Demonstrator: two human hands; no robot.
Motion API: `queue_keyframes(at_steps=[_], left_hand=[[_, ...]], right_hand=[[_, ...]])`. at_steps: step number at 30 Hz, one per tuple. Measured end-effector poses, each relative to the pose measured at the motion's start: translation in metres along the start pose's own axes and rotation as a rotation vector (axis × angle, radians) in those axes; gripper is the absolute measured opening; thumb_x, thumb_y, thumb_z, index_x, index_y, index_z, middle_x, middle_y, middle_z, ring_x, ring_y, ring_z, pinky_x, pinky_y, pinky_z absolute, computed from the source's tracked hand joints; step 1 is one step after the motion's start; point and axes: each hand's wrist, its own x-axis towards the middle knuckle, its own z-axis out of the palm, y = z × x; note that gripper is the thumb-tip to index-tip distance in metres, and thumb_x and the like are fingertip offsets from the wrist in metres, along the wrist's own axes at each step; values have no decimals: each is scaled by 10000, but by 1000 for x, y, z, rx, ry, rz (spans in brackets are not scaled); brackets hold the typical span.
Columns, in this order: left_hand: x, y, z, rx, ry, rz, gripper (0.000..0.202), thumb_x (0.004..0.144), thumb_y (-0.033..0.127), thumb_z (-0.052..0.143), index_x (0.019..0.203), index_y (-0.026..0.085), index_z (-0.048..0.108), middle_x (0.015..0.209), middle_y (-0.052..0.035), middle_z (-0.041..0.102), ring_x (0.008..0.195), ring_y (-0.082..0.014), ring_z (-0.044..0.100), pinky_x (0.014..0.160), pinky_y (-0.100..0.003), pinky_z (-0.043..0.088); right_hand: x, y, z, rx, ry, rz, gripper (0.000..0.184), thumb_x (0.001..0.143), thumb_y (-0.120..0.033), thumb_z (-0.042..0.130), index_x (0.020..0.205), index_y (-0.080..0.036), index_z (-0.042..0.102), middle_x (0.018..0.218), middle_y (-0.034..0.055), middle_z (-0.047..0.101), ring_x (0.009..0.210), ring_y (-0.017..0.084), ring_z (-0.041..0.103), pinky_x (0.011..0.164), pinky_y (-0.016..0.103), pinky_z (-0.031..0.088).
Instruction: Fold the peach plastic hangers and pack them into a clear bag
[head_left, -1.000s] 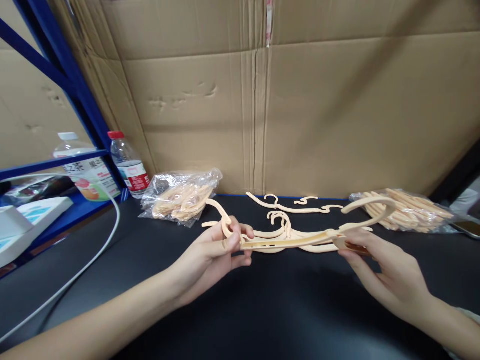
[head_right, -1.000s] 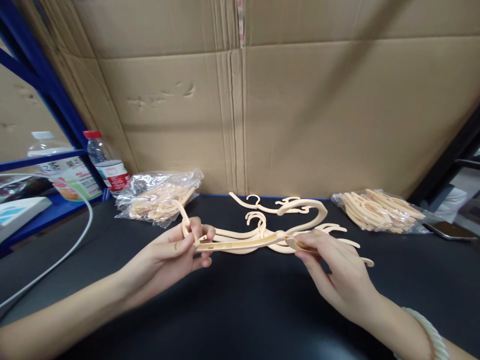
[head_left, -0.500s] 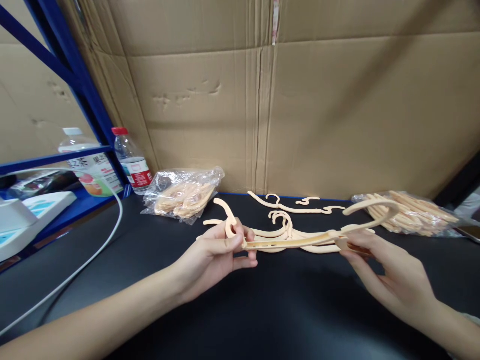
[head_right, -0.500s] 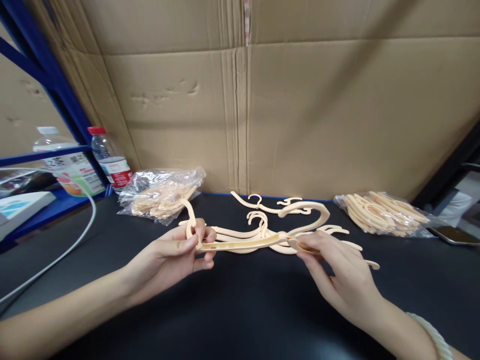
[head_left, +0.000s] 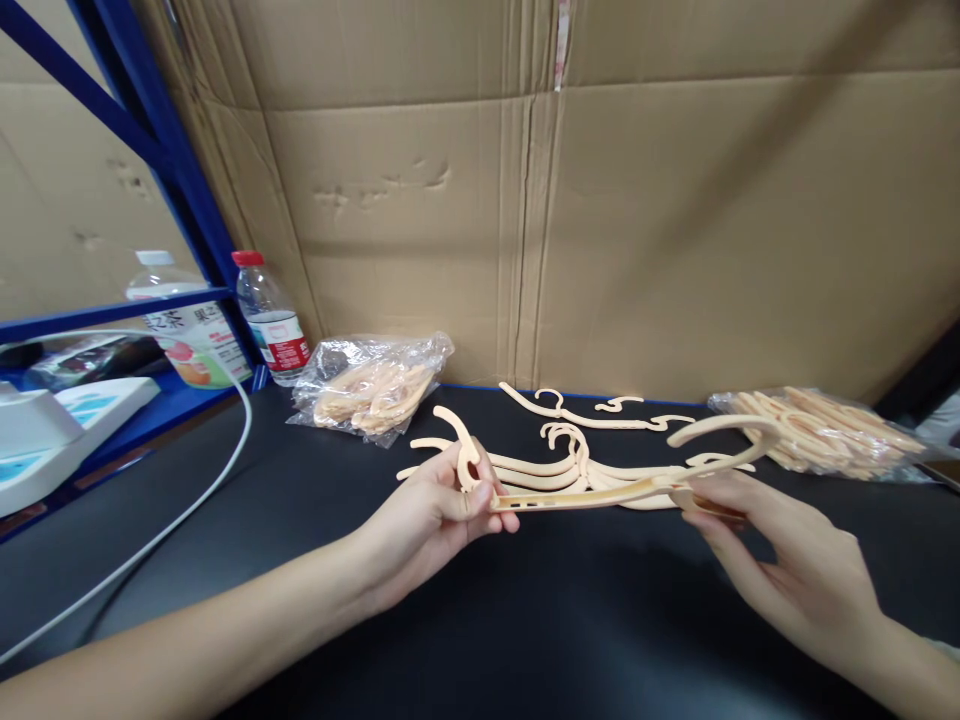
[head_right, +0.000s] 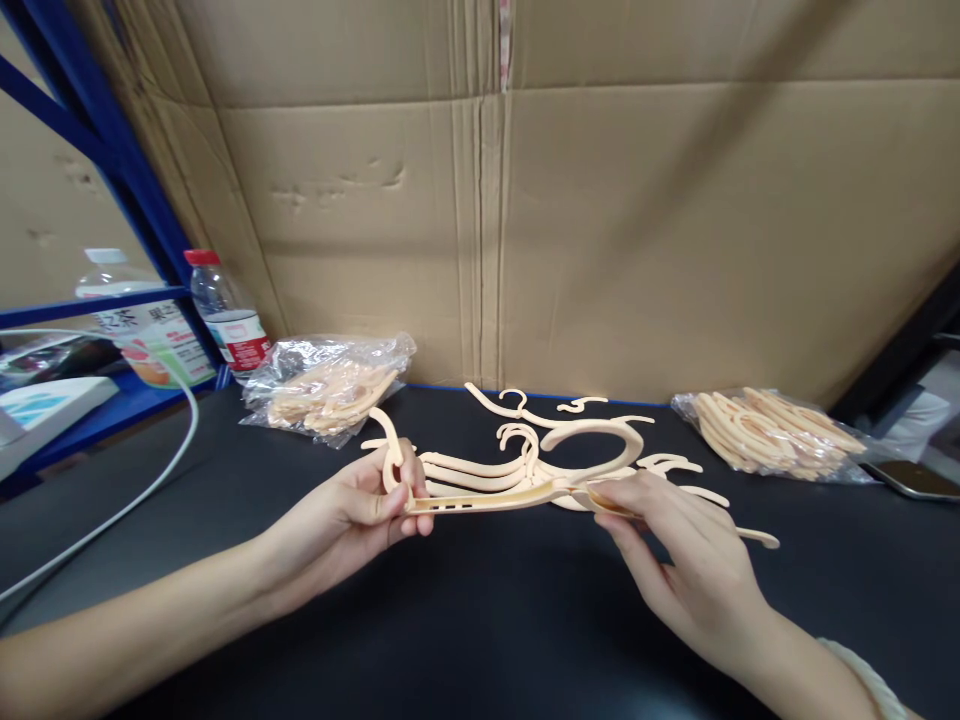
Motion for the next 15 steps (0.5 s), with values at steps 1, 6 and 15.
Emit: queue_keyframes(at_steps=[1,6,15], left_hand=[[0,0,0,6,6,-4,251,684,174,822,705,143,573,693,3,629,651,-139,654,637,-203,500],[-2,-2,-1,28,35,-7,229,696,117,768,679,148,541,661,11,608,632,-128,644,621,-194,479],[-1,-10,-6,52,81,51,216,678,8,668,703,159,517,658,35,565,583,-96,609,585,-182,464]], right_hand=[[0,0,0,-1,1,-7,83,958,-236,520,985,-193,585,823,53,713,726,189,705,697,278,558],[0,-2,0,16,0,-27,85,958,-222,520,1006,-184,579,816,49,704,704,171,697,682,259,555],[-1,-10,1,34,0,14,98,955,-209,516,1031,-189,576,846,52,704,719,183,698,709,273,563]])
